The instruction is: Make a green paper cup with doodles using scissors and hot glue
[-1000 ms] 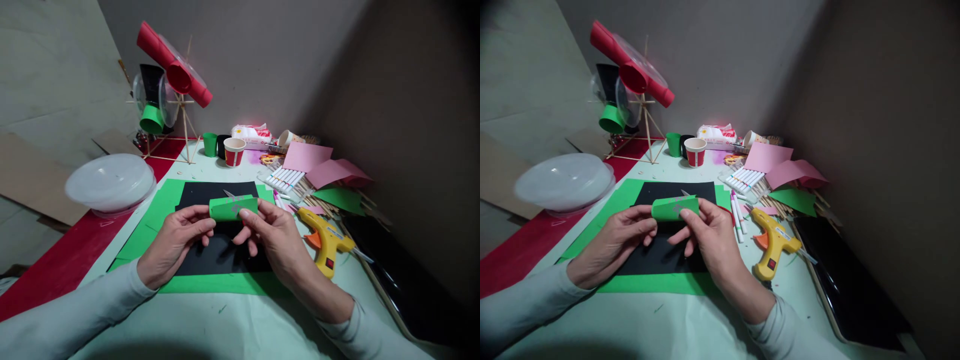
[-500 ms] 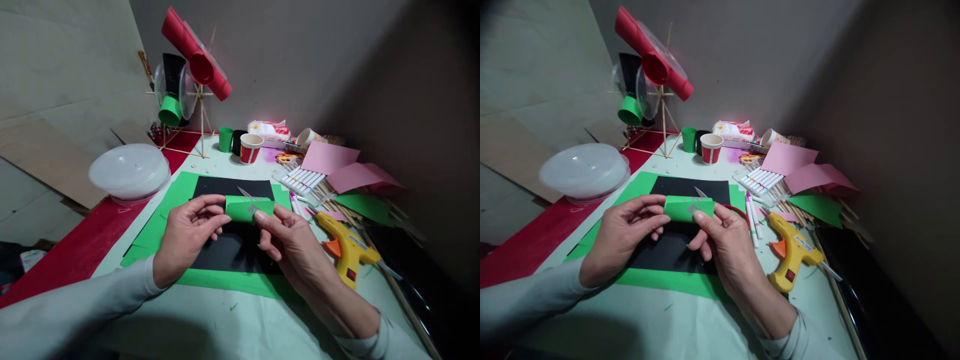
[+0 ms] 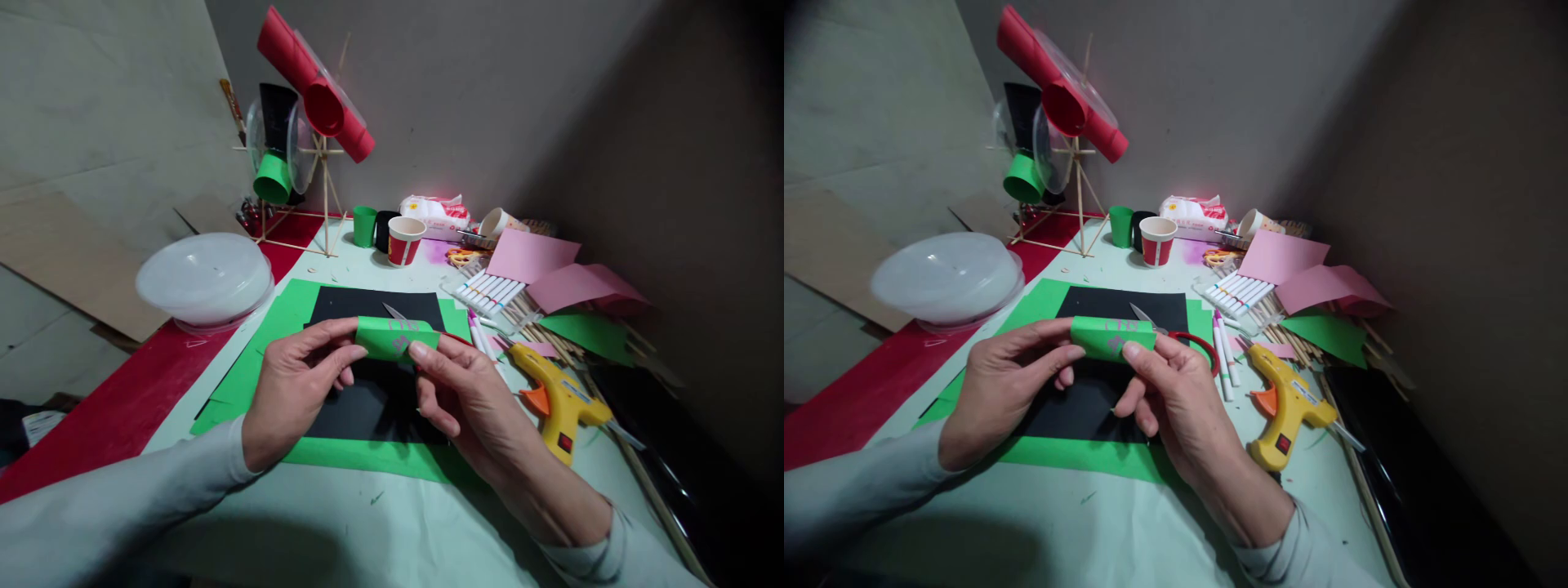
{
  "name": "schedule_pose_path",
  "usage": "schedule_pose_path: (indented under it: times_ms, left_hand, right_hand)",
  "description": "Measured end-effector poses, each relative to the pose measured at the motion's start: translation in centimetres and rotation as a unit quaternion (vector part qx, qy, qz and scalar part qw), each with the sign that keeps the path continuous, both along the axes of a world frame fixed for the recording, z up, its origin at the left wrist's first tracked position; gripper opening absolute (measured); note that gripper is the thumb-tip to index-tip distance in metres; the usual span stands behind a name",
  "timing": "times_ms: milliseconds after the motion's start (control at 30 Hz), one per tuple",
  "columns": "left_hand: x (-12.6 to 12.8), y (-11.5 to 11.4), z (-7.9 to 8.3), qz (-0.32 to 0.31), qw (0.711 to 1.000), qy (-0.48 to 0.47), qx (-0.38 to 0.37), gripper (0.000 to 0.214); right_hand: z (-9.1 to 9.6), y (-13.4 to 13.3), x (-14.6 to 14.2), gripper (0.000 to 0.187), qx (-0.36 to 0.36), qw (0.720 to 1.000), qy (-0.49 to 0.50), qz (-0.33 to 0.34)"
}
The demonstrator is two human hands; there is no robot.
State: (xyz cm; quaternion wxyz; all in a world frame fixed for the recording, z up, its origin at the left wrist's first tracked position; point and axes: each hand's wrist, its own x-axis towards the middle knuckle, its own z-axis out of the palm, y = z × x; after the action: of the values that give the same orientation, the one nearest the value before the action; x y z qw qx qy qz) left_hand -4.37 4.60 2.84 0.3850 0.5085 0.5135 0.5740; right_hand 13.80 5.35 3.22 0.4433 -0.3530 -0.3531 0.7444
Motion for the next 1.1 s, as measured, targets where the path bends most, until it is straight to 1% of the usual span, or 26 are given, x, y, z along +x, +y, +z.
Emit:
schedule_pose_path:
  times_ms: [67,133,267,433,600,700,767,833,867,967,1033,1100]
  left_hand:
    - [-0.1,0.0,0.0,0.005,1.0,0.009,0.013,0.03]
    - [-0.2,0.1,0.0,0.003,1.0,0.022,0.017,0.034]
    - [-0.3,0.2,-0.3,-0.013,0.999,0.044,0.012,0.033]
    - [-0.4,0.5,-0.7,-0.029,0.997,0.063,0.022,0.034]
    - [-0.4,0.5,-0.9,-0.045,0.994,0.094,0.034,0.033]
    - [-0.4,0.4,-0.7,-0.049,0.992,0.109,0.033,0.031]
    - [-0.4,0.3,-0.5,-0.044,0.993,0.11,0.023,0.023]
    - [-0.4,0.3,-0.1,-0.049,0.992,0.112,0.003,0.007]
    - [-0.5,0.3,0.0,-0.056,0.992,0.114,-0.01,0.005]
    - [-0.9,0.6,0.0,-0.083,0.99,0.096,-0.056,0.02]
    - [-1.1,0.9,-0.2,-0.089,0.991,0.051,-0.088,0.019]
    - [-1.2,1.1,-0.5,-0.09,0.989,-0.023,-0.115,0.015]
  right_hand:
    - [0.0,0.1,0.1,0.027,-0.005,1.0,-0.006,0.003]
    - [0.1,0.2,0.2,0.028,-0.004,1.0,-0.021,0.003]
    - [0.3,0.3,0.4,0.022,-0.01,0.999,-0.044,0.007]
    - [0.6,0.4,0.5,0.029,-0.03,0.998,-0.061,-0.01]
    - [0.6,0.2,0.5,0.029,-0.019,0.996,-0.084,-0.025]
    - [0.4,0.2,0.5,0.027,0.0,0.995,-0.097,-0.034]
    - [0.4,0.2,0.3,0.024,0.023,0.993,-0.109,-0.038]
    - [0.4,0.2,0.2,0.022,0.047,0.99,-0.128,-0.039]
    - [0.4,0.2,0.2,0.022,0.058,0.988,-0.137,-0.037]
    - [0.6,0.1,0.1,0.021,0.085,0.985,-0.152,-0.021]
    - [0.7,0.1,0.0,0.021,0.102,0.983,-0.152,-0.009]
    - [0.6,0.0,0.0,0.023,0.117,0.981,-0.155,-0.008]
